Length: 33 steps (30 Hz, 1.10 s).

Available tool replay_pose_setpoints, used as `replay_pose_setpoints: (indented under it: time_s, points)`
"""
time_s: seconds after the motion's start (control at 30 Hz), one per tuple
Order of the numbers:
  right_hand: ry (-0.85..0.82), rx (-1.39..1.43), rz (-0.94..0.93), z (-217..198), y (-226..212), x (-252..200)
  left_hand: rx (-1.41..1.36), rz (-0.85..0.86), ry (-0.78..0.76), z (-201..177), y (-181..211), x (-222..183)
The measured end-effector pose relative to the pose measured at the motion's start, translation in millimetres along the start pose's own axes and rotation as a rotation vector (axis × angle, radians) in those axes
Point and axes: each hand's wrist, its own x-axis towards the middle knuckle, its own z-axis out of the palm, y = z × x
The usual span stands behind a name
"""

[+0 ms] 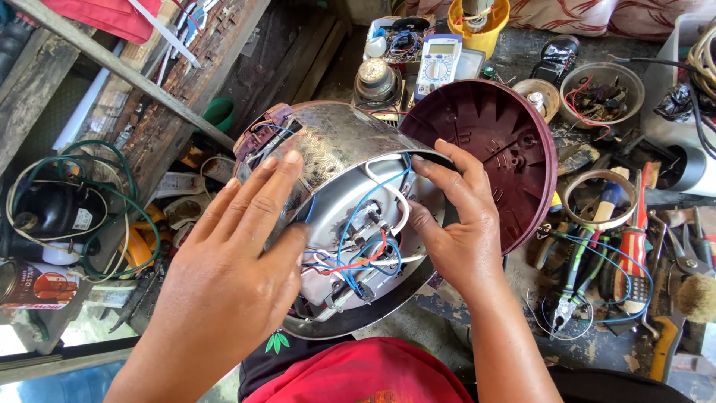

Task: The person works on a disassembled rice cooker lying on a cluttered workbench, holding the metal body with one hand while routing and pressing the internal red, blue and white wires and the heating/thermostat assembly with the other. They reposition the cooker repeatedly and continue adjusting the wiring and internal components by hand.

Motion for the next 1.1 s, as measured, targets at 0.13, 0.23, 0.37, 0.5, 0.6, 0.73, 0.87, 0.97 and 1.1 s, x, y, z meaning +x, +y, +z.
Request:
replay_pose_setpoints:
  time_s: [0.13, 0.23, 0.37, 0.5, 0.6, 0.73, 0.87, 0.97, 1.1]
  points:
    - [0.003, -0.004, -0.013, -0.5, 0.5, 0.4, -0.003, -0.003, 0.036, -0.7, 3.2, 2.6]
    - [-0.006, 0.02, -0.006, -0.6, 0.4, 0.3, -0.006, -0.055, 0.051, -0.3, 6.6, 4.7]
    - [-0.001, 0.022, -0.015, -0.5, 1.2, 0.5, -0.016, -0.082, 0.101, -0.3, 10.8, 7.5]
    - [0.002, 0.024, -0.019, -0.2, 0.9, 0.4, 0.007, -0.067, 0.136, 1.9, 11.2, 7.8]
    - [0.004, 0.02, -0.019, 0.1, -1.3, 0.9, 0.042, -0.096, 0.14, 4.4, 14.9, 4.8]
    - [-0.003, -0.002, -0.021, 0.1, -2.6, 1.5, 0.037, -0.113, 0.153, 8.4, 15.3, -0.7]
    - [-0.01, -0.009, -0.006, 0.9, -3.1, 0.5, 0.014, -0.14, 0.145, 13.1, 14.3, -6.4]
    - [-0.009, -0.005, -0.006, 0.7, -3.5, -0.1, 0.007, -0.142, 0.147, 12.8, 14.7, -7.8]
    - [0.001, -0.015, -0.005, 2.0, -6.1, 0.7, -0.004, -0.138, 0.149, 12.5, 13.8, -10.5]
